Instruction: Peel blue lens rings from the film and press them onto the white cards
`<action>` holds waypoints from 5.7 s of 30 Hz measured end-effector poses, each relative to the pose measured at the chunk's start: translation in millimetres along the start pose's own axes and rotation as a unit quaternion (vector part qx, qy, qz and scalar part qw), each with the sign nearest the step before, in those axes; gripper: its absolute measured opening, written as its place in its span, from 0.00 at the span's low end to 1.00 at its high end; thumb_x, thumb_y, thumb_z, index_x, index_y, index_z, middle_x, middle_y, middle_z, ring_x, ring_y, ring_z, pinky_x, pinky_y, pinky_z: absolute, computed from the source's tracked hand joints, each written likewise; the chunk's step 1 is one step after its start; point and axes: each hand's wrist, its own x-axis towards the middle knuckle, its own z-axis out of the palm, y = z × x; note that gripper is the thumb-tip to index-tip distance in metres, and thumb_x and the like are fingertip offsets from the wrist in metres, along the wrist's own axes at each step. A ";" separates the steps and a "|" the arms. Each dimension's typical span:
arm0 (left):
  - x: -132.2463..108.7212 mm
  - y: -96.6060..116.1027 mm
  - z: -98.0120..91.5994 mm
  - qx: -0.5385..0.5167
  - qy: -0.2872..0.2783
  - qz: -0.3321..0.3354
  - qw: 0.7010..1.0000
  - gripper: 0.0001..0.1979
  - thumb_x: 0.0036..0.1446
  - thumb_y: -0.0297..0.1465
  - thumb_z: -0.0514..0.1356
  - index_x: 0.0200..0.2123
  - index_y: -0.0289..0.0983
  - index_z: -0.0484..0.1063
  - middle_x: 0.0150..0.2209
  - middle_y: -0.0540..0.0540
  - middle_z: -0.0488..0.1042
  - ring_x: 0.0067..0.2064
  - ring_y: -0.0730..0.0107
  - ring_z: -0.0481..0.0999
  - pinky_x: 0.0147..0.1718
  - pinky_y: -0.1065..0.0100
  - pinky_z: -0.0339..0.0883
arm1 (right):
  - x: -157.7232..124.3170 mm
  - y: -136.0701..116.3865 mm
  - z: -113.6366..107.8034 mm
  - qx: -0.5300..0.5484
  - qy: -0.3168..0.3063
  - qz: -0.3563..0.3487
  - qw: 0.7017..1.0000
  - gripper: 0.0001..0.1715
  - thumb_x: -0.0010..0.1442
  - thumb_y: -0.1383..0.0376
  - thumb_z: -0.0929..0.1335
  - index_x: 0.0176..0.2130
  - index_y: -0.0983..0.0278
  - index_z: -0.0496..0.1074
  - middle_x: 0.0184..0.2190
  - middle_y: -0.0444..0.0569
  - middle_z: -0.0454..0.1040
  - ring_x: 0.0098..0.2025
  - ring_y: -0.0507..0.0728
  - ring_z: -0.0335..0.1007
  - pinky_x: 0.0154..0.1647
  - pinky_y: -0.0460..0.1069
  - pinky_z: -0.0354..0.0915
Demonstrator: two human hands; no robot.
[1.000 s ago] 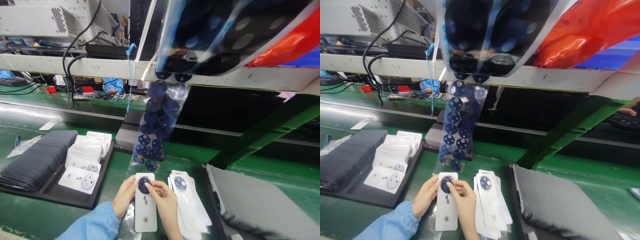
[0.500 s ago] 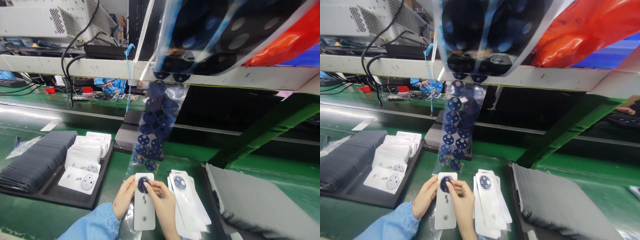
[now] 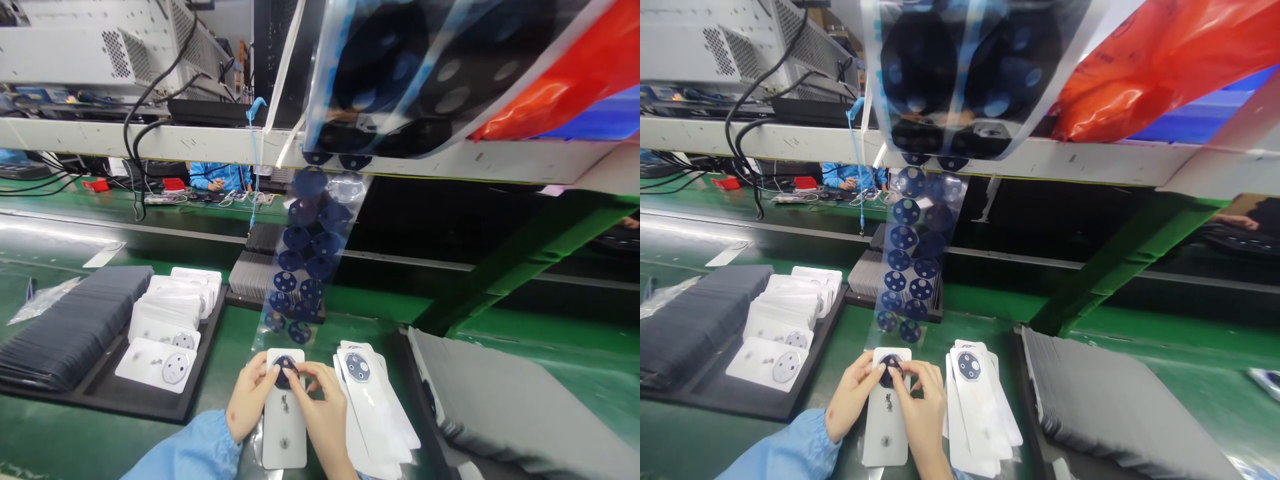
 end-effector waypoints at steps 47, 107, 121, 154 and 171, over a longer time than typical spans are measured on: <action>-2.4 -4.2 -1.8 -0.072 -0.101 -0.043 0.991 0.22 0.56 0.37 0.64 0.52 0.35 0.69 0.41 0.38 0.80 0.41 0.58 0.80 0.36 0.65 0.72 | 2.3 3.2 1.6 0.160 -0.064 0.229 0.958 0.24 0.48 0.48 0.74 0.31 0.61 0.64 0.20 0.42 0.74 0.21 0.54 0.69 0.20 0.44 0.62; 20.7 11.0 -49.6 -0.106 0.035 -0.133 0.985 0.18 0.39 0.38 0.74 0.21 0.33 0.71 0.18 0.52 0.67 0.20 0.76 0.66 0.22 0.74 0.60 | 10.3 78.2 -8.4 0.028 -0.189 0.138 0.972 0.45 0.48 0.61 0.69 0.63 0.63 0.54 0.16 0.33 0.69 0.21 0.57 0.69 0.27 0.49 0.63; 6.9 19.4 -39.0 -0.065 -0.067 -0.074 0.993 0.17 0.45 0.40 0.71 0.33 0.33 0.79 0.24 0.47 0.72 0.23 0.75 0.67 0.24 0.74 0.59 | 8.6 13.8 1.3 -0.296 0.012 -0.329 0.896 0.36 0.62 0.64 0.67 0.66 0.58 0.54 0.62 0.55 0.63 0.64 0.69 0.57 0.62 0.67 0.50; 6.1 19.0 -37.9 0.041 0.221 0.068 0.972 0.17 0.50 0.43 0.66 0.38 0.36 0.76 0.41 0.43 0.79 0.41 0.58 0.76 0.39 0.66 0.68 | 8.1 3.6 -2.8 0.321 -0.047 0.231 0.917 0.21 0.39 0.56 0.79 0.33 0.62 0.76 0.31 0.46 0.74 0.37 0.56 0.71 0.40 0.49 0.69; -7.8 8.9 -15.7 0.043 0.013 -0.010 0.999 0.22 0.61 0.42 0.58 0.54 0.35 0.64 0.38 0.42 0.81 0.34 0.65 0.78 0.30 0.71 0.67 | -0.8 7.3 6.5 0.146 -0.083 0.172 0.971 0.18 0.47 0.52 0.75 0.27 0.65 0.75 0.23 0.45 0.71 0.25 0.53 0.57 0.28 0.47 0.56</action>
